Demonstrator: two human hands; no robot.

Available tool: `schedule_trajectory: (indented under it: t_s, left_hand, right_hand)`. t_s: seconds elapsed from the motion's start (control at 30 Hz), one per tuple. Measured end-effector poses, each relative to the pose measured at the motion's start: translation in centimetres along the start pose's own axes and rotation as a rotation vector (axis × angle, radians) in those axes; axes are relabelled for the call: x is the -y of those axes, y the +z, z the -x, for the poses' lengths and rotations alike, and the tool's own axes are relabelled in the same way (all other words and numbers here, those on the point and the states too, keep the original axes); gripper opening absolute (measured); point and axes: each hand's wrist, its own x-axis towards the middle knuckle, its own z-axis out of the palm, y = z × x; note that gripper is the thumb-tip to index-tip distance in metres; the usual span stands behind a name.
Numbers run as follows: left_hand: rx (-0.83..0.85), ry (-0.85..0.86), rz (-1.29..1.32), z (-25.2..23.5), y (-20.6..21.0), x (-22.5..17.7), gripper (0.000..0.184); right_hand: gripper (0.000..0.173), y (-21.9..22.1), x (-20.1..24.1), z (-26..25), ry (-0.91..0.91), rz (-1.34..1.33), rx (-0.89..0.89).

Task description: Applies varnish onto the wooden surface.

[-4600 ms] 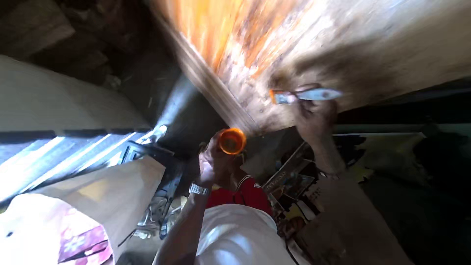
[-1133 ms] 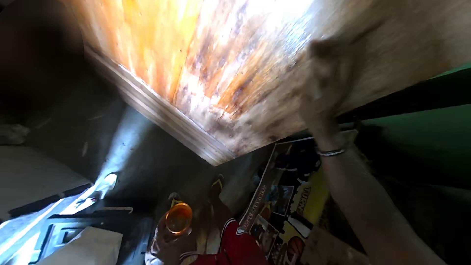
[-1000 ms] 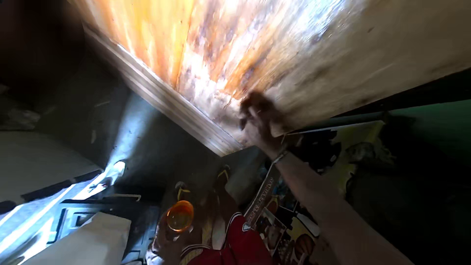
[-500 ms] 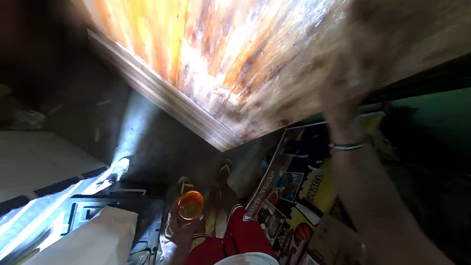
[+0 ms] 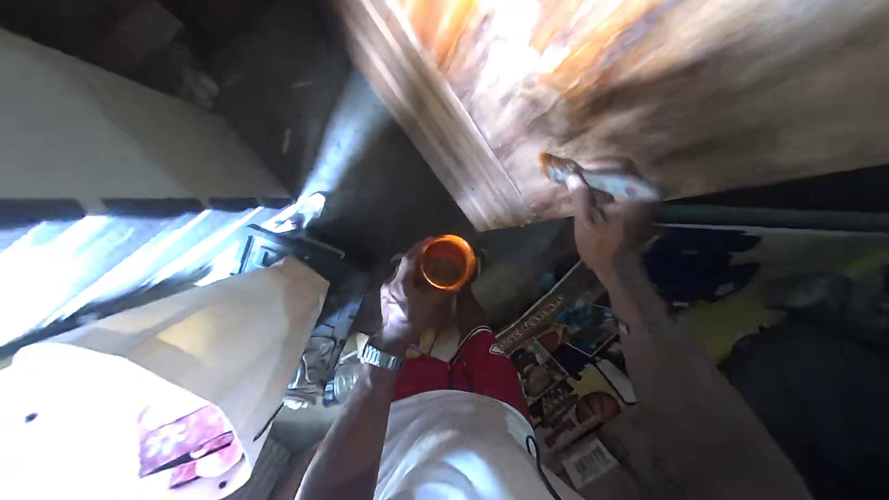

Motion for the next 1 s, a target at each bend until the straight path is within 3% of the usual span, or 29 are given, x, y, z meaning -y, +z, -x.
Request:
schedule_trajectory:
  t_s: [0.13,0.23,0.33,0.47,0.57,0.63,0.77,0.83,0.9,1.0]
  left_hand:
    - [0.025,0.056,0.006,0.0,0.0,0.3,0.077]
    - [0.029,0.070,-0.018,0.0,0.0,0.5,0.080]
    - [0.019,0.157,-0.024,0.3,-0.3,0.6,0.076]
    - [-0.019,0.292,-0.132,0.7,0.0,0.7,0.064]
    - [0.002,0.296,-0.230,1.3,0.2,1.2,0.063]
    - [0.044,0.253,-0.289,1.7,0.5,0.8,0.061]
    - [0.027,0.364,-0.233,0.4,3.5,-0.8,0.054]
    - [0.017,0.357,-0.176,-0.8,4.5,-2.9,0.054]
    - [0.018,0.398,-0.127,-2.7,5.5,-5.7,0.059]
    - [0.119,0.477,-0.022,-6.2,7.7,-10.0,0.070]
  right_hand:
    - [0.020,-2.8,7.2,5.3,-0.156,-0.175,0.008]
    - [0.015,-1.3,8.9,7.6,-0.213,-0.253,0.112]
    - [0.013,1.6,8.9,7.5,-0.260,-0.096,0.270]
    - [0.015,4.7,7.8,7.5,-0.108,-0.015,0.384]
    - [0.016,5.4,7.5,8.2,-0.016,-0.023,0.375]
    - [0.019,5.3,7.6,8.9,0.053,-0.013,0.423]
    - [0.020,3.6,6.0,7.8,0.113,-0.001,0.483]
    - [0.019,2.0,5.0,6.7,0.264,-0.165,0.386]
    - [0.011,0.1,4.1,5.5,0.363,-0.457,0.075]
    - [0.015,-3.4,2.4,3.4,0.510,-0.600,-0.203]
